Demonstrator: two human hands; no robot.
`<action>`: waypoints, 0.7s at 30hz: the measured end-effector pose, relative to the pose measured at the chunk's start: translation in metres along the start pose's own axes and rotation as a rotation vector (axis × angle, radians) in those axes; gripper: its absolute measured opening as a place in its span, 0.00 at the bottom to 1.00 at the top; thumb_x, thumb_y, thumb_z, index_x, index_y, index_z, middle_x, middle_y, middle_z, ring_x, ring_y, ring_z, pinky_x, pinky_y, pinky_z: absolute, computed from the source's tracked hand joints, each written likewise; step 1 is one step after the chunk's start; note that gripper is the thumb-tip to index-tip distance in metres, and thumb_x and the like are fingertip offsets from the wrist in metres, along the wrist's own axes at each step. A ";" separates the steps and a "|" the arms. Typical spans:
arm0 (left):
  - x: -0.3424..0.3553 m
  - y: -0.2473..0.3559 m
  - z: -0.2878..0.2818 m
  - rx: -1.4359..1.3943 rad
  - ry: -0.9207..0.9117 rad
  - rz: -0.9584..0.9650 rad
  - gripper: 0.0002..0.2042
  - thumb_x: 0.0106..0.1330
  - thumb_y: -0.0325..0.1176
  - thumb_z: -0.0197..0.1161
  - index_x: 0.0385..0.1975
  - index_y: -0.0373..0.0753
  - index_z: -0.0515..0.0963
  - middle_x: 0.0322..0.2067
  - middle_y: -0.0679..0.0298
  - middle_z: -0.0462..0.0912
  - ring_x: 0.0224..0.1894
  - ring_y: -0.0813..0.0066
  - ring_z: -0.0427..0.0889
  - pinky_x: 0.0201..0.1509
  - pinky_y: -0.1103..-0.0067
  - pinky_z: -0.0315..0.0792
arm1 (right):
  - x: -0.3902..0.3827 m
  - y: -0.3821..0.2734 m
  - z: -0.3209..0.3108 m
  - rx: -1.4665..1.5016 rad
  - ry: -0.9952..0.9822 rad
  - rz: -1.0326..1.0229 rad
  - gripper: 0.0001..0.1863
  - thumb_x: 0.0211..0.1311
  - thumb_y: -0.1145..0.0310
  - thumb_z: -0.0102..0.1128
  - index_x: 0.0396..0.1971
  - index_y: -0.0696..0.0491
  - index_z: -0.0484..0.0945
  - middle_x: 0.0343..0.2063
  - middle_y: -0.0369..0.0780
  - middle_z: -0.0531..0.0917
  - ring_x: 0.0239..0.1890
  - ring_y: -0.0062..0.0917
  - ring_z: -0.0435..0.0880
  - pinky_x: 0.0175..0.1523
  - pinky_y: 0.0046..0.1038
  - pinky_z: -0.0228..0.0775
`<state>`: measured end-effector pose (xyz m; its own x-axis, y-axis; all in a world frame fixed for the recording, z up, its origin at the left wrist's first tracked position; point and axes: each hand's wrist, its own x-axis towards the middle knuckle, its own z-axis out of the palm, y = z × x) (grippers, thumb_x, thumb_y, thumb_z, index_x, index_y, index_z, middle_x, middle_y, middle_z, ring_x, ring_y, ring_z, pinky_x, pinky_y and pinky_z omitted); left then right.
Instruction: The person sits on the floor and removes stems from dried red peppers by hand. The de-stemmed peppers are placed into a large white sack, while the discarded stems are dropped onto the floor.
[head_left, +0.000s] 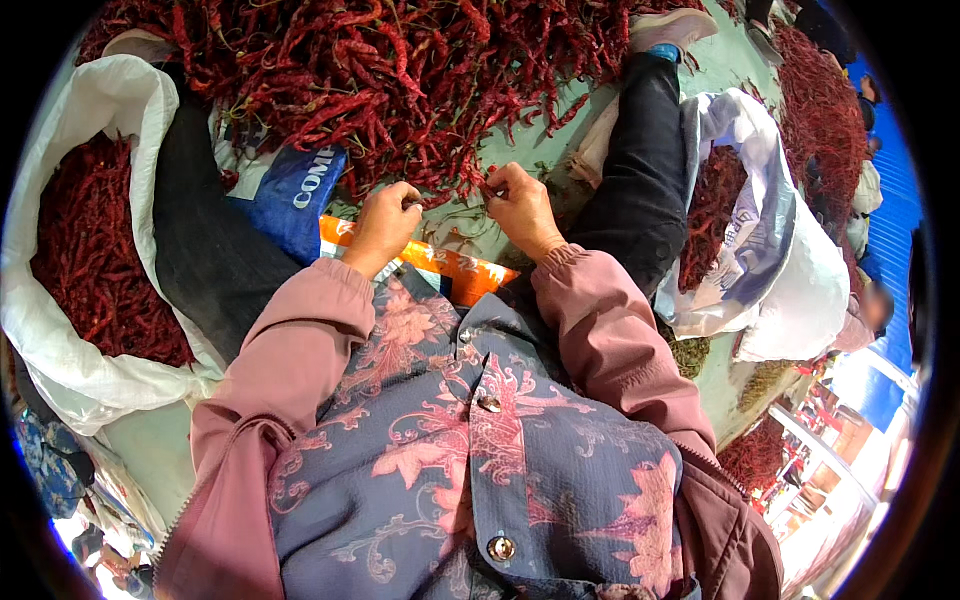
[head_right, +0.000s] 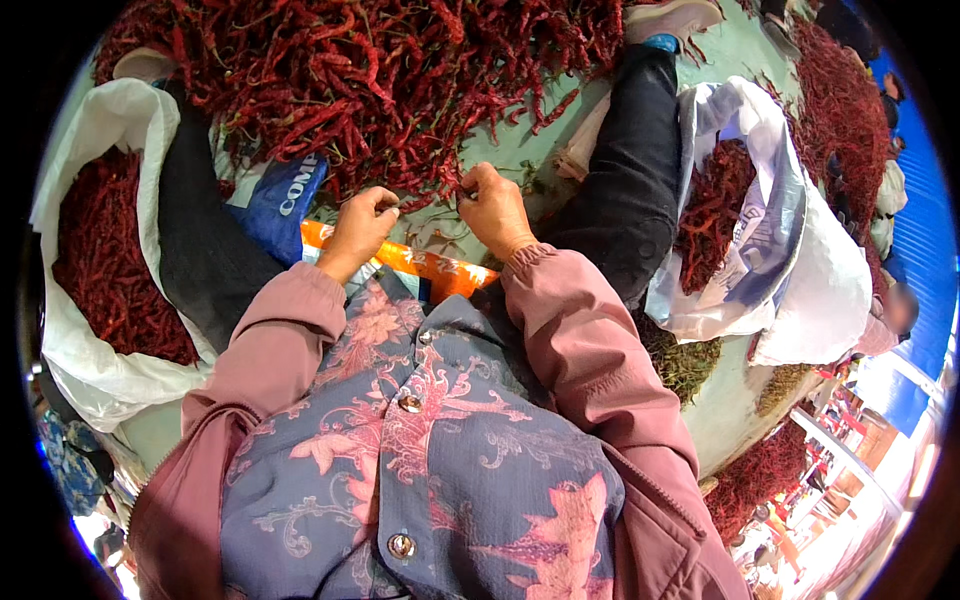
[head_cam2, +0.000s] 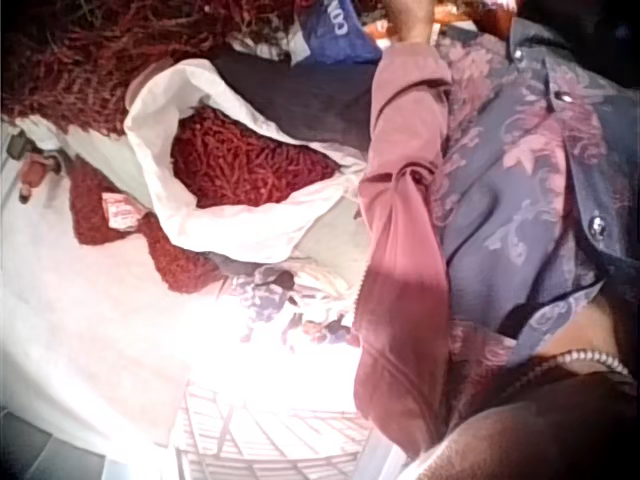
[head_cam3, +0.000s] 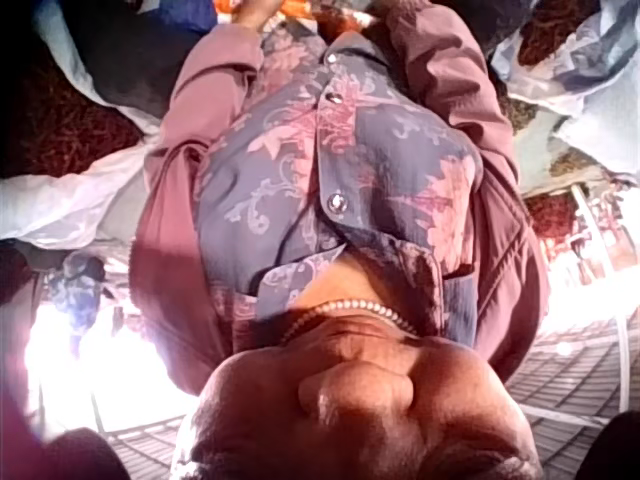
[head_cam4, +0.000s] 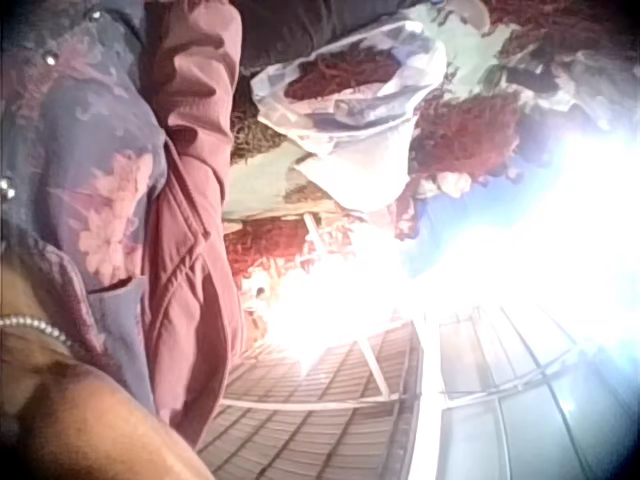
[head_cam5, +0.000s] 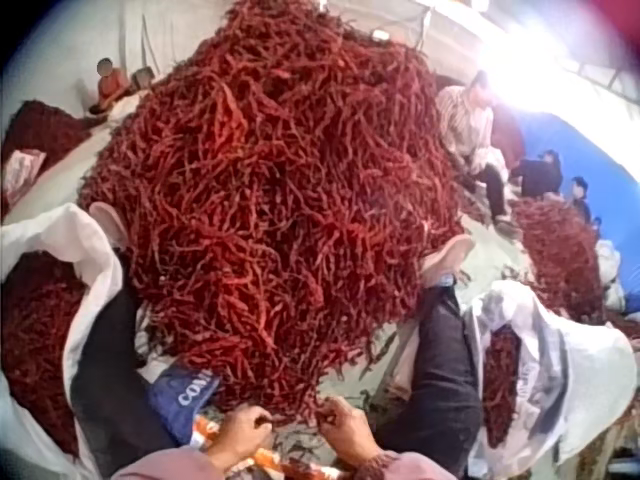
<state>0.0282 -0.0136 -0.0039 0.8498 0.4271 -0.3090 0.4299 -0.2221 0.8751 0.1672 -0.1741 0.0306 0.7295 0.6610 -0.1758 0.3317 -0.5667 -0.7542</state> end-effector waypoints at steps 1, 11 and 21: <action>0.002 0.002 0.000 0.131 -0.005 0.074 0.10 0.54 0.27 0.58 0.36 0.32 0.74 0.27 0.57 0.78 0.30 0.67 0.77 0.35 0.75 0.71 | -0.001 0.004 -0.004 0.122 -0.054 0.093 0.09 0.45 0.79 0.56 0.30 0.57 0.73 0.21 0.44 0.79 0.23 0.31 0.79 0.28 0.27 0.70; 0.013 -0.006 0.020 0.610 -0.035 0.226 0.10 0.51 0.32 0.62 0.28 0.36 0.71 0.30 0.54 0.75 0.36 0.53 0.75 0.38 0.64 0.69 | -0.029 -0.038 -0.128 0.041 0.163 -0.071 0.20 0.31 0.87 0.51 0.32 0.58 0.76 0.30 0.37 0.78 0.38 0.24 0.77 0.45 0.22 0.68; 0.024 -0.007 0.017 0.491 -0.032 0.256 0.09 0.51 0.27 0.60 0.32 0.36 0.71 0.27 0.56 0.75 0.32 0.59 0.77 0.35 0.70 0.72 | -0.068 -0.009 -0.199 -0.330 0.290 -0.078 0.14 0.44 0.86 0.55 0.33 0.55 0.76 0.28 0.37 0.79 0.30 0.20 0.79 0.36 0.20 0.70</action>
<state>0.0510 -0.0171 -0.0238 0.9515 0.2805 -0.1266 0.2932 -0.7012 0.6499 0.2334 -0.3120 0.1747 0.8164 0.5698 0.0939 0.5316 -0.6780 -0.5076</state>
